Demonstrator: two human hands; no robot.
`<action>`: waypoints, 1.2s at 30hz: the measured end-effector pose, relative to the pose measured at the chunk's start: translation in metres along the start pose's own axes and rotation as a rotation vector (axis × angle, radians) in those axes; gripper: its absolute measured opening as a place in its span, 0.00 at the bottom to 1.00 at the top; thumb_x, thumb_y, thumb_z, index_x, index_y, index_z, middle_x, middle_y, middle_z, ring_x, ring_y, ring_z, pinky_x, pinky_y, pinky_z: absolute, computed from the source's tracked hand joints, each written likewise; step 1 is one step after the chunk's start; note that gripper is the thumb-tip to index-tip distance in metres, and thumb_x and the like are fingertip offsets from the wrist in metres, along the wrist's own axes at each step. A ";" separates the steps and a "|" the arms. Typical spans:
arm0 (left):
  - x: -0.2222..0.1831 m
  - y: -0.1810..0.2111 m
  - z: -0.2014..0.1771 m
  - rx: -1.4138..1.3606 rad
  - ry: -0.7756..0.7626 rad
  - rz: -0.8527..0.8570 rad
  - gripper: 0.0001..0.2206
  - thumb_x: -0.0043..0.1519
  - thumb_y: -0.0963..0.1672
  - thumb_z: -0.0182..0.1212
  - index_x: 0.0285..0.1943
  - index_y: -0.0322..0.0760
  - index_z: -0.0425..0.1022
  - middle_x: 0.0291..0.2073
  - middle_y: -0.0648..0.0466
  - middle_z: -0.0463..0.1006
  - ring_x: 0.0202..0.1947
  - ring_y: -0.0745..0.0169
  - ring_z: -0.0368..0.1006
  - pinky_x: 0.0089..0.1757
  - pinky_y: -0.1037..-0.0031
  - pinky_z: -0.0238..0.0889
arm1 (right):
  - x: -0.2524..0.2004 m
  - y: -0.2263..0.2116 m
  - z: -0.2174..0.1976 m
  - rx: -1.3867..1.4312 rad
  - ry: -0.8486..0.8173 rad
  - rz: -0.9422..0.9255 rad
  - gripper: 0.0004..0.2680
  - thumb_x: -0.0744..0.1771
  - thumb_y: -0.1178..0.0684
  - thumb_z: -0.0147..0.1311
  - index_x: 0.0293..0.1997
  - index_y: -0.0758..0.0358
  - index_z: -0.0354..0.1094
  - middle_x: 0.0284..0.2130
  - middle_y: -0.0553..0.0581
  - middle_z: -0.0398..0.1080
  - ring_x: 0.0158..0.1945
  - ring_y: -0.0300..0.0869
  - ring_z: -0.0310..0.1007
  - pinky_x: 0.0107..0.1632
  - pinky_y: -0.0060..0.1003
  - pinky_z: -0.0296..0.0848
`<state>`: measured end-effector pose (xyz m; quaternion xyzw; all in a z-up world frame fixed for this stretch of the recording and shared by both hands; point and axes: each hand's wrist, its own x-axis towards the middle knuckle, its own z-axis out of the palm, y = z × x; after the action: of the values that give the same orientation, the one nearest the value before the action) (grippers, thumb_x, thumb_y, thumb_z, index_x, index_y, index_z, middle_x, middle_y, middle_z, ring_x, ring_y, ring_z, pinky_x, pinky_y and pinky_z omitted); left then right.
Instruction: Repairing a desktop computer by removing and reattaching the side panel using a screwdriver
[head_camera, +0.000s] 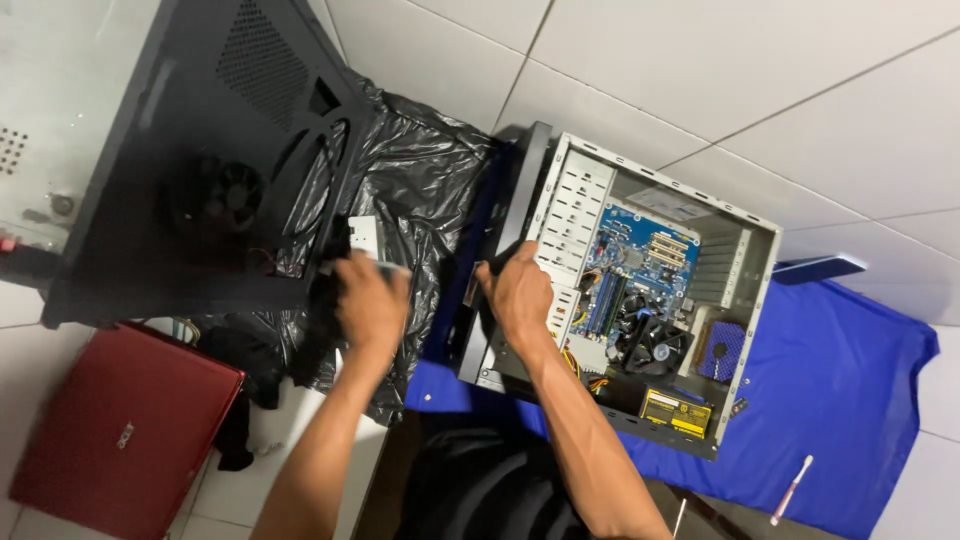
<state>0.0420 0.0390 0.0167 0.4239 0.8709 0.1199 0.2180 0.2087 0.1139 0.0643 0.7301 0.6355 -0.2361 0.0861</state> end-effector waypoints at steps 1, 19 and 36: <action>-0.004 -0.003 0.020 0.001 0.000 -0.005 0.30 0.64 0.53 0.61 0.66 0.28 0.58 0.53 0.37 0.65 0.41 0.24 0.78 0.38 0.41 0.75 | 0.000 0.000 0.001 -0.002 -0.004 -0.003 0.22 0.66 0.36 0.54 0.50 0.68 0.57 0.37 0.71 0.76 0.46 0.67 0.79 0.46 0.58 0.79; 0.029 0.099 0.057 -0.914 -0.713 0.207 0.40 0.66 0.61 0.51 0.83 0.50 0.39 0.80 0.40 0.37 0.78 0.33 0.32 0.71 0.46 0.33 | -0.032 0.064 -0.004 0.399 0.086 -0.119 0.13 0.70 0.44 0.49 0.54 0.60 0.59 0.43 0.75 0.74 0.49 0.72 0.75 0.49 0.65 0.74; 0.044 0.093 0.067 -0.885 -0.654 0.322 0.31 0.68 0.55 0.51 0.79 0.42 0.56 0.75 0.41 0.57 0.75 0.39 0.50 0.70 0.54 0.44 | 0.047 0.084 0.040 0.652 0.049 -0.024 0.11 0.70 0.44 0.48 0.52 0.55 0.70 0.41 0.69 0.76 0.53 0.67 0.74 0.54 0.59 0.70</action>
<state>0.1139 0.1321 -0.0174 0.4346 0.5493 0.3674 0.6119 0.2840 0.1235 -0.0068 0.7172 0.5368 -0.4104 -0.1705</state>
